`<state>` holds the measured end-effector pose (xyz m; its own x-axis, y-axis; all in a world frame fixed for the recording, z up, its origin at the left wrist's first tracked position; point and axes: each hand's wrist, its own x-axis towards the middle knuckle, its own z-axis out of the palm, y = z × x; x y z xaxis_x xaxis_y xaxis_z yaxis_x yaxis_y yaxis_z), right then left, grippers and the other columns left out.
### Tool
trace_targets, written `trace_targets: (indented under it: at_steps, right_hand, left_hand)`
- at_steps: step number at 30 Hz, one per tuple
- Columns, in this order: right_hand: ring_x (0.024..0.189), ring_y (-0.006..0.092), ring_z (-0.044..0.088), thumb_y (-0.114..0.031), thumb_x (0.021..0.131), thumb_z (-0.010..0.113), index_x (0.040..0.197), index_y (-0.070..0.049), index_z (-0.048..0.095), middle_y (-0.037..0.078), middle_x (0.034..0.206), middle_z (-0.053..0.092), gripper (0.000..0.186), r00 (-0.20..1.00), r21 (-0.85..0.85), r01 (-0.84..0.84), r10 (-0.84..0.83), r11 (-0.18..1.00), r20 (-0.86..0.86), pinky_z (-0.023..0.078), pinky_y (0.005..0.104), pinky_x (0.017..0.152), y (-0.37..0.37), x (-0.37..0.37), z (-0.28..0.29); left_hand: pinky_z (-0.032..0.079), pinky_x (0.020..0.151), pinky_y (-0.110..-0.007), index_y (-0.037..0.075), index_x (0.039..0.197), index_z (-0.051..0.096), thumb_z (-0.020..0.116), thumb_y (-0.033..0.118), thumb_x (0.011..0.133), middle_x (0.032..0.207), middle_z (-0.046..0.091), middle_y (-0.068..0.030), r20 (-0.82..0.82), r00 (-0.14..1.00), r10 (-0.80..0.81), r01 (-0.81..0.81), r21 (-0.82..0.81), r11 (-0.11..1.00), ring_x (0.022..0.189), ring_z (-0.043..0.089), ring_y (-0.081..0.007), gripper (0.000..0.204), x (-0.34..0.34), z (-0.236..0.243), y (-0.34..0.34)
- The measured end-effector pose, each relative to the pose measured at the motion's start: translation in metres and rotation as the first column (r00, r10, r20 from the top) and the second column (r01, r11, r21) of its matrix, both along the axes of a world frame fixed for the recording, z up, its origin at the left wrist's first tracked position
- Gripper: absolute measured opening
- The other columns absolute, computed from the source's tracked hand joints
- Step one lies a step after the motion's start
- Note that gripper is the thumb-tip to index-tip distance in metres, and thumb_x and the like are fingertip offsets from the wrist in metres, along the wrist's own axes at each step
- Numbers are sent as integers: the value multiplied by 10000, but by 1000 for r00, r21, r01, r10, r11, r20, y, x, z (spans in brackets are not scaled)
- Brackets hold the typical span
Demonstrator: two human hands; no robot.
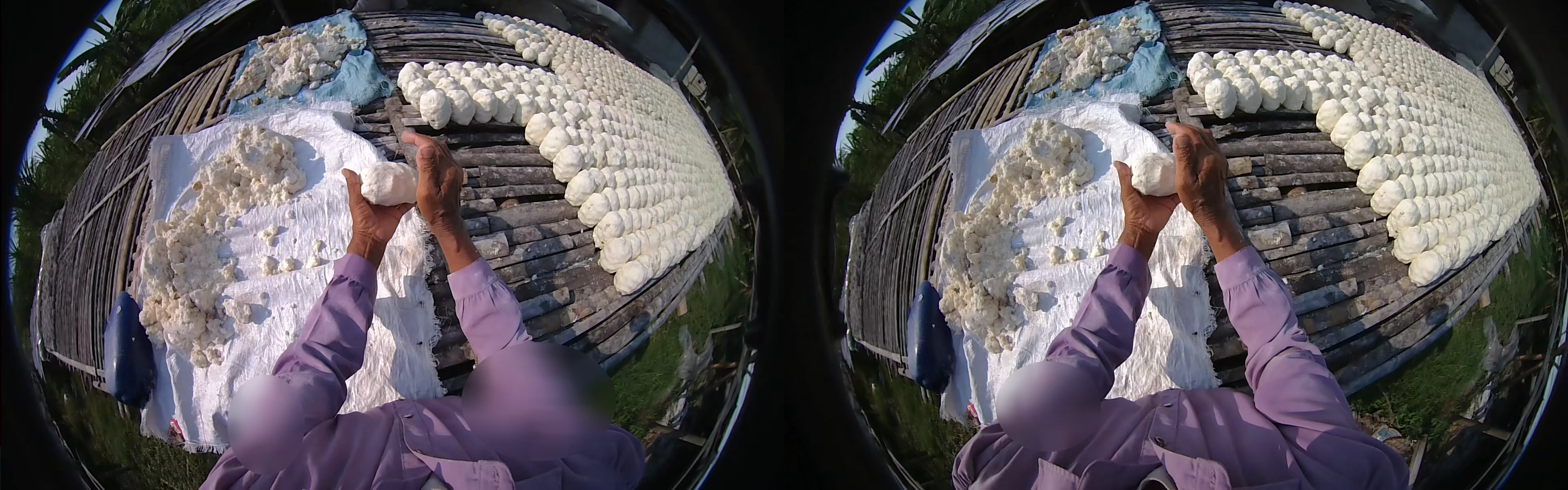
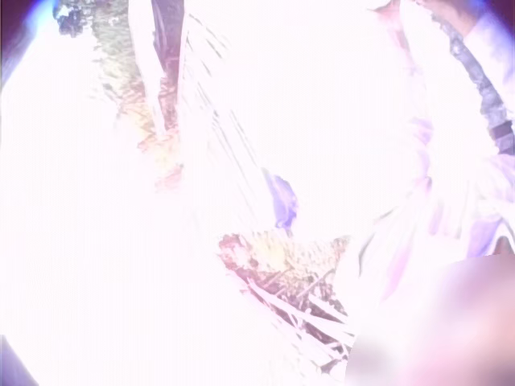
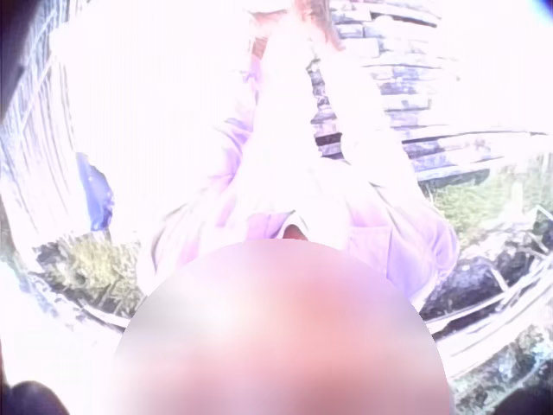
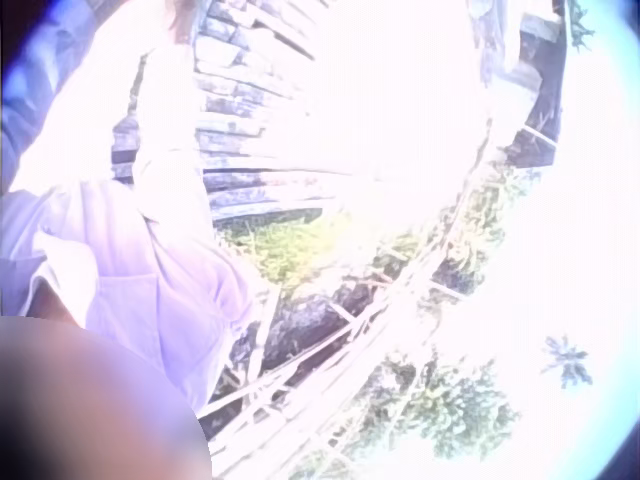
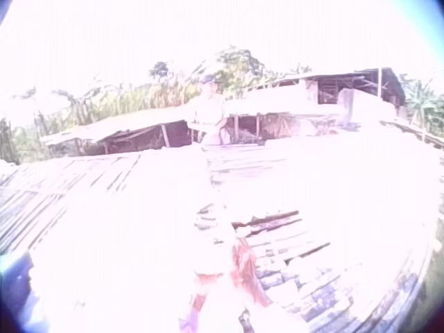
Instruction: The person repeatedly scoops portions of white dough from a pile on a white sack, rolls them into uniform balls between both hands, and places them in neat rows on a bamboo rack. The process continues throughout the clip with consistent hand motions and placement.
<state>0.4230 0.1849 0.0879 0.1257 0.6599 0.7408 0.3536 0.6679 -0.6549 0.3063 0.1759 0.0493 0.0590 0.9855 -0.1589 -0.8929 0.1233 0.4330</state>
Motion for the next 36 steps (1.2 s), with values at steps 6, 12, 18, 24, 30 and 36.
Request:
trace_targets:
  at_steps: [6, 12, 18, 24, 30, 36]
  right_hand:
    - [920, 290, 703, -552, 1051, 381, 1175, -24, 698, 173, 1063, 726, 628, 997, -574, -71, 67, 815, -27, 544, 408, 809, 31, -4, -13]
    - [1102, 337, 658, -449, 1064, 447, 1206, -11, 672, 179, 1185, 684, 512, 969, -392, -230, 247, 891, -6, 513, 407, 957, 11, -10, -13]
    - [1017, 356, 684, -412, 1029, 528, 1088, -76, 717, 174, 1049, 725, 390, 894, -56, 41, -12, 998, 448, 534, 416, 884, 29, -10, -6]
    - [1161, 276, 637, -594, 1039, 412, 1337, -5, 601, 198, 1265, 657, 687, 971, -382, -161, 78, 910, -224, 515, 386, 937, 46, 7, -17]
    - [1291, 300, 555, -411, 892, 773, 1541, -88, 397, 236, 1447, 516, 817, 987, -397, -113, 148, 911, 59, 465, 421, 1054, 18, 41, -11]
    - [1247, 330, 591, -274, 818, 840, 1536, -124, 362, 154, 1403, 538, 875, 736, -517, -642, 268, 566, -622, 619, 489, 837, 25, 120, -20]
  left_hand:
    - [455, 1069, -506, 15, 1424, 452, 475, 846, 860, 1352, 587, -144, -178, 962, -208, 245, 219, 944, 1235, 588, -278, 1004, -3, 0, 2]
    - [465, 1046, -524, 62, 1426, 453, 518, 868, 816, 1366, 566, -173, -77, 997, -1, 5, 42, 999, 1257, 566, -347, 1013, -9, -11, 10]
    - [416, 1095, -538, 54, 1373, 486, 595, 794, 841, 1355, 568, -174, -183, 980, -79, 112, 181, 977, 1269, 558, -339, 918, -1, -9, 23]
    - [427, 1091, -519, 30, 1470, 442, 411, 853, 882, 1401, 575, -151, -176, 974, -145, 155, 41, 987, 1276, 568, -318, 1012, -1, -8, 36]
    - [424, 1101, -482, 40, 1428, 482, 423, 813, 913, 1375, 583, -140, -298, 946, -125, 136, 16, 991, 1286, 554, -303, 931, 12, -6, 54]
    - [368, 1136, -474, -4, 1575, 256, 344, 829, 924, 1546, 427, -195, -476, 839, -264, 336, 71, 939, 1356, 488, -313, 1061, 27, 8, 33]
